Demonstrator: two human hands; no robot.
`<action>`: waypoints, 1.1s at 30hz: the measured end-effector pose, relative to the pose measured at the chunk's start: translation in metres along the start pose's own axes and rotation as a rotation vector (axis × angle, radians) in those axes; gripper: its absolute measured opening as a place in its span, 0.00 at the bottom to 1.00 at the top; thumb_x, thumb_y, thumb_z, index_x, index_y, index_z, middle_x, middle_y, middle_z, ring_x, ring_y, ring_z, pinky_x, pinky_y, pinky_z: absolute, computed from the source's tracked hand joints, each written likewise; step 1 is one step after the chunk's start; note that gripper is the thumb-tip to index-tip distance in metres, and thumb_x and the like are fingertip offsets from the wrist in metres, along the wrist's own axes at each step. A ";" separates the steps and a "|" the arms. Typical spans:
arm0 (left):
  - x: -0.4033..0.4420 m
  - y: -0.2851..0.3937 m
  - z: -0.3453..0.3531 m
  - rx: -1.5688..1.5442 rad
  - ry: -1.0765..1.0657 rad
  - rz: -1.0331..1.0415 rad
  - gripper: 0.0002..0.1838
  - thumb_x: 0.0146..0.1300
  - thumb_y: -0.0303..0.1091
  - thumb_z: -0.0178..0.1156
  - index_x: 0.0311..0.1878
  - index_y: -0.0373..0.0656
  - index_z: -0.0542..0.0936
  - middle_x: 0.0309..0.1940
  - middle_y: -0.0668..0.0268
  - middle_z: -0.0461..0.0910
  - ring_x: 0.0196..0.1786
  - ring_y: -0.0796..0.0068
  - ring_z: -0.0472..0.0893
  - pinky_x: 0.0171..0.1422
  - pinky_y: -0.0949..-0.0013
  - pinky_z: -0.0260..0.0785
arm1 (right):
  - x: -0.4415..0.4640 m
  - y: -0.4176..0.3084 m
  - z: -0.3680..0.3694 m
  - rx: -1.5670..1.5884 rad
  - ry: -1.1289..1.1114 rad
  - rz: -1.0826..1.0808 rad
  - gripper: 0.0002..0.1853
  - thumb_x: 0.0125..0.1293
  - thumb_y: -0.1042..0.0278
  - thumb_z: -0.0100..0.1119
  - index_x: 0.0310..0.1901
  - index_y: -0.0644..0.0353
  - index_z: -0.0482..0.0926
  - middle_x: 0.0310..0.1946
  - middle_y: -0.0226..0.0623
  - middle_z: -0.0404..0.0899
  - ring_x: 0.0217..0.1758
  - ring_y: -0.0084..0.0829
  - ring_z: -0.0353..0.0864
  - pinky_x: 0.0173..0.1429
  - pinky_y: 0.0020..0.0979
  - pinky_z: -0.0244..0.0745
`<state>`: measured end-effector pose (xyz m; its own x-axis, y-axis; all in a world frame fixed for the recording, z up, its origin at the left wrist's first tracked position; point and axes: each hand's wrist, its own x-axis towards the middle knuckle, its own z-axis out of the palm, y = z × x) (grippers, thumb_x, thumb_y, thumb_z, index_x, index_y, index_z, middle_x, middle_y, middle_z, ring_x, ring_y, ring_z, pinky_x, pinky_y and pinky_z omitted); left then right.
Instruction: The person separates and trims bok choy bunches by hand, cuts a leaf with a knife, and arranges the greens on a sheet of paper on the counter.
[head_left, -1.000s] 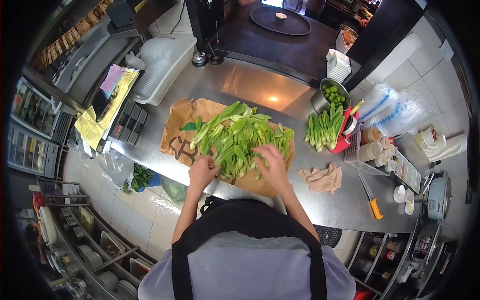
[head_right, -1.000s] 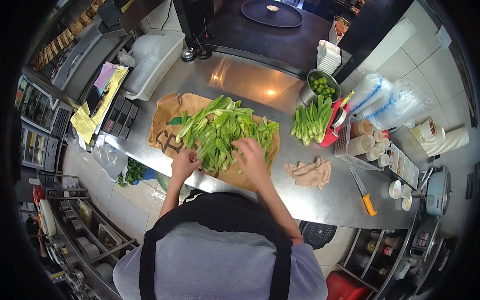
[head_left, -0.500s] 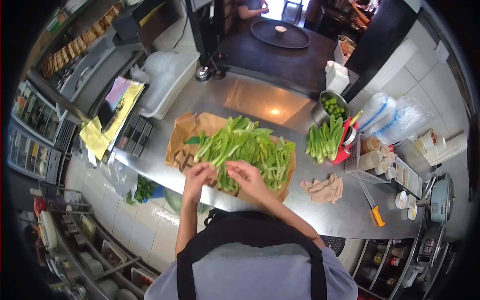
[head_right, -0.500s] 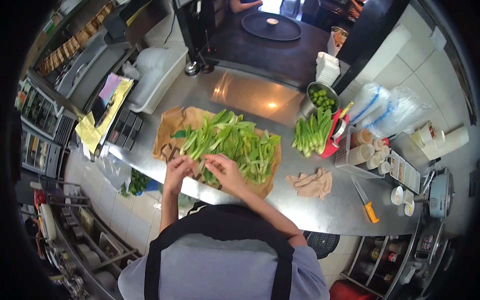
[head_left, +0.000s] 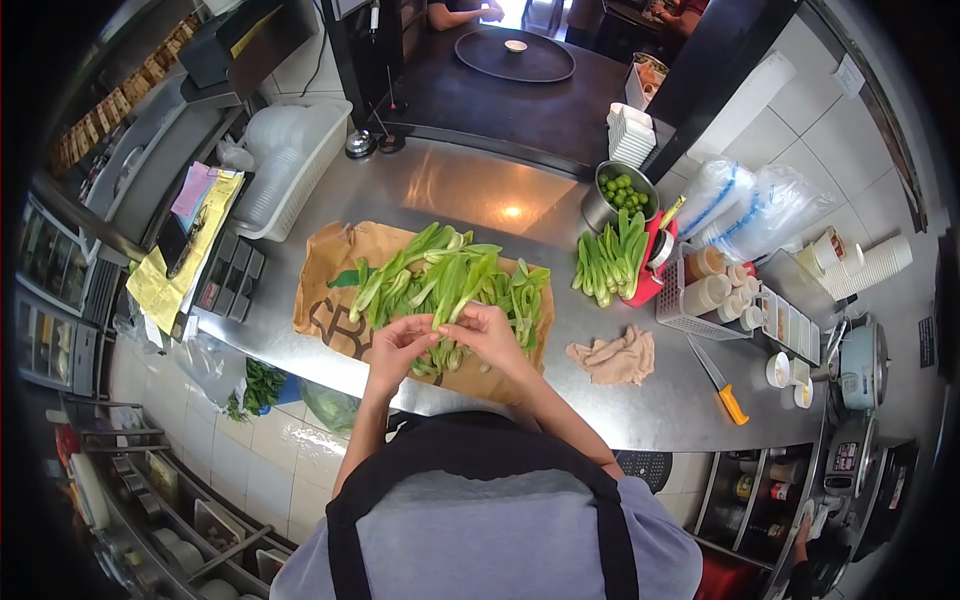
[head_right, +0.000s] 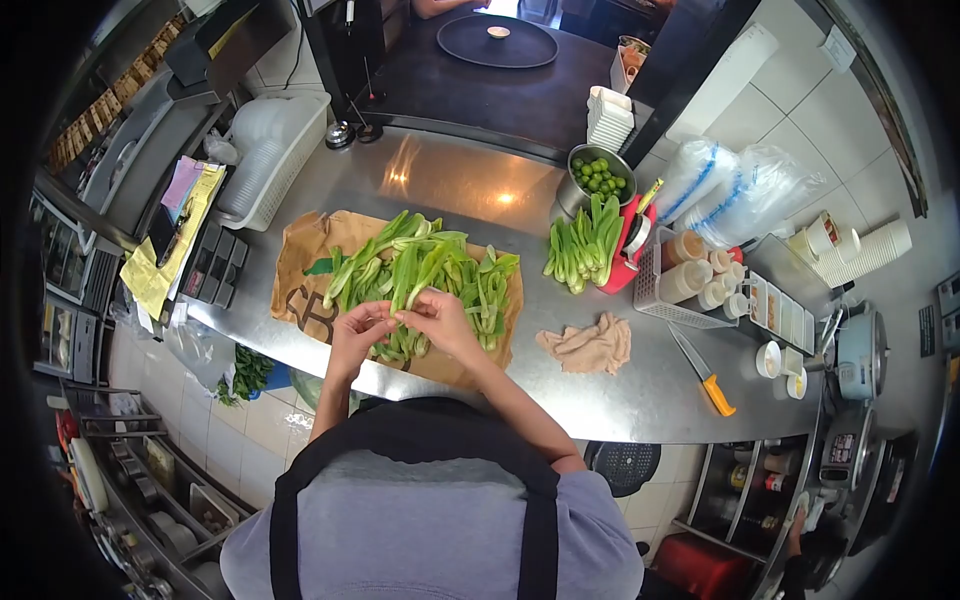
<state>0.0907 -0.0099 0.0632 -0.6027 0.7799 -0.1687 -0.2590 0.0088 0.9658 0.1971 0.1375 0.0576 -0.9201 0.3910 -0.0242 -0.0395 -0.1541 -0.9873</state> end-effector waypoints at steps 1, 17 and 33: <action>0.001 -0.001 0.000 0.001 -0.003 0.001 0.15 0.57 0.26 0.62 0.48 0.36 0.78 0.36 0.68 0.81 0.34 0.83 0.79 0.36 0.80 0.71 | 0.000 0.000 -0.002 -0.002 -0.009 0.035 0.09 0.59 0.78 0.60 0.42 0.67 0.77 0.32 0.29 0.79 0.33 0.18 0.78 0.36 0.20 0.72; 0.002 -0.010 0.013 -0.131 0.077 0.051 0.09 0.59 0.26 0.61 0.43 0.37 0.78 0.35 0.67 0.81 0.36 0.80 0.80 0.41 0.77 0.73 | -0.012 -0.004 0.006 0.219 0.096 0.024 0.06 0.62 0.78 0.56 0.40 0.67 0.74 0.34 0.33 0.79 0.37 0.22 0.80 0.43 0.20 0.73; 0.000 -0.003 0.003 -0.315 0.151 -0.039 0.11 0.61 0.27 0.59 0.46 0.36 0.77 0.35 0.65 0.80 0.37 0.77 0.80 0.43 0.74 0.75 | -0.026 0.012 -0.023 -0.065 0.212 0.134 0.14 0.63 0.68 0.59 0.47 0.66 0.76 0.37 0.36 0.80 0.33 0.25 0.80 0.40 0.25 0.77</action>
<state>0.0935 -0.0078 0.0612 -0.6861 0.6816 -0.2544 -0.4903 -0.1748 0.8538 0.2294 0.1469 0.0427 -0.8129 0.5535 -0.1812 0.1088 -0.1613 -0.9809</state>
